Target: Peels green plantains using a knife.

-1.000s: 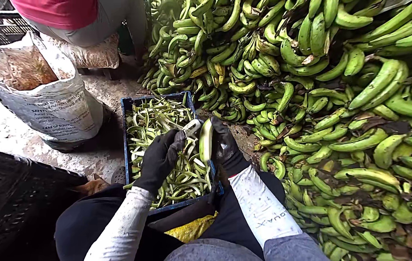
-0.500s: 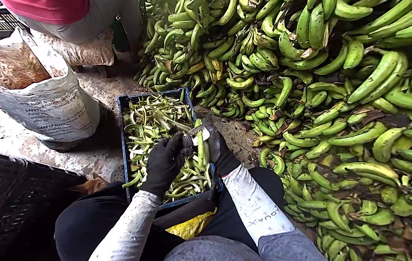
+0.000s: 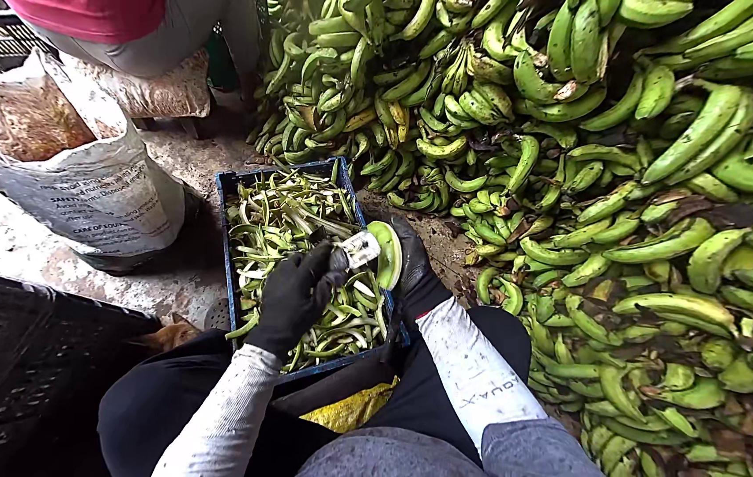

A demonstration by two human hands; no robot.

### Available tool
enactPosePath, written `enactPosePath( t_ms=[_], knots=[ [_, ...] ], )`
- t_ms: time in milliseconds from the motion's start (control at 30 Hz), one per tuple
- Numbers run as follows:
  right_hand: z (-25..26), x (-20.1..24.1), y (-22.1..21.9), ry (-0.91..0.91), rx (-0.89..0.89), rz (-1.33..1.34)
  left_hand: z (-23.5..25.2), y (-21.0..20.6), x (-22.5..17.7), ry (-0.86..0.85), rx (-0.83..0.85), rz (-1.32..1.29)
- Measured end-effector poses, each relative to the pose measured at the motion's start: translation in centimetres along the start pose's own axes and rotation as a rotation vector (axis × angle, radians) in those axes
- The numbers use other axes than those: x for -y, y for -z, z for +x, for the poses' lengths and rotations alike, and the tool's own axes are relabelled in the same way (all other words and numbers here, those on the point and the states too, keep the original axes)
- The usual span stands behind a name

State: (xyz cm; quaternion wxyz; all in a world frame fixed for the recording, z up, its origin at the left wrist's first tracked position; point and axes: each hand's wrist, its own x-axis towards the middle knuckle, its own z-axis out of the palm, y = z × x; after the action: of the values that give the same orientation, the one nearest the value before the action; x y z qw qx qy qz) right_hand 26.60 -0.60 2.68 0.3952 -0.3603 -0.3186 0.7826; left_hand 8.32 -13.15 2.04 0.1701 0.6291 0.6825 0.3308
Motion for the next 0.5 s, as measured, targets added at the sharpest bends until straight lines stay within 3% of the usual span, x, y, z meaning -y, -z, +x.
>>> enactPosePath(
  t_ms=[100, 200, 300, 400, 500],
  knots=[
    [1.5, -0.2, 1.9, -0.069, 0.055, 0.221, -0.8, -1.6, -0.7, -0.296, -0.123, 0.135],
    [0.7, -0.8, 2.8, -0.097, 0.066, 0.218, -1.0, -2.8, -1.2, -0.354, -0.181, 0.196],
    [-0.6, -0.7, 0.4, -0.109, 0.021, 0.001, -0.6, -3.0, -1.3, -0.133, -0.05, 0.094],
    [-1.4, -1.4, -0.7, 0.036, 0.17, -0.229, 0.6, -1.9, -1.4, 0.238, 0.113, -0.114],
    [-0.8, -1.9, -0.8, 0.011, 0.308, -0.285, 1.0, -1.1, -0.8, 0.488, 0.087, -0.352]
  ],
)
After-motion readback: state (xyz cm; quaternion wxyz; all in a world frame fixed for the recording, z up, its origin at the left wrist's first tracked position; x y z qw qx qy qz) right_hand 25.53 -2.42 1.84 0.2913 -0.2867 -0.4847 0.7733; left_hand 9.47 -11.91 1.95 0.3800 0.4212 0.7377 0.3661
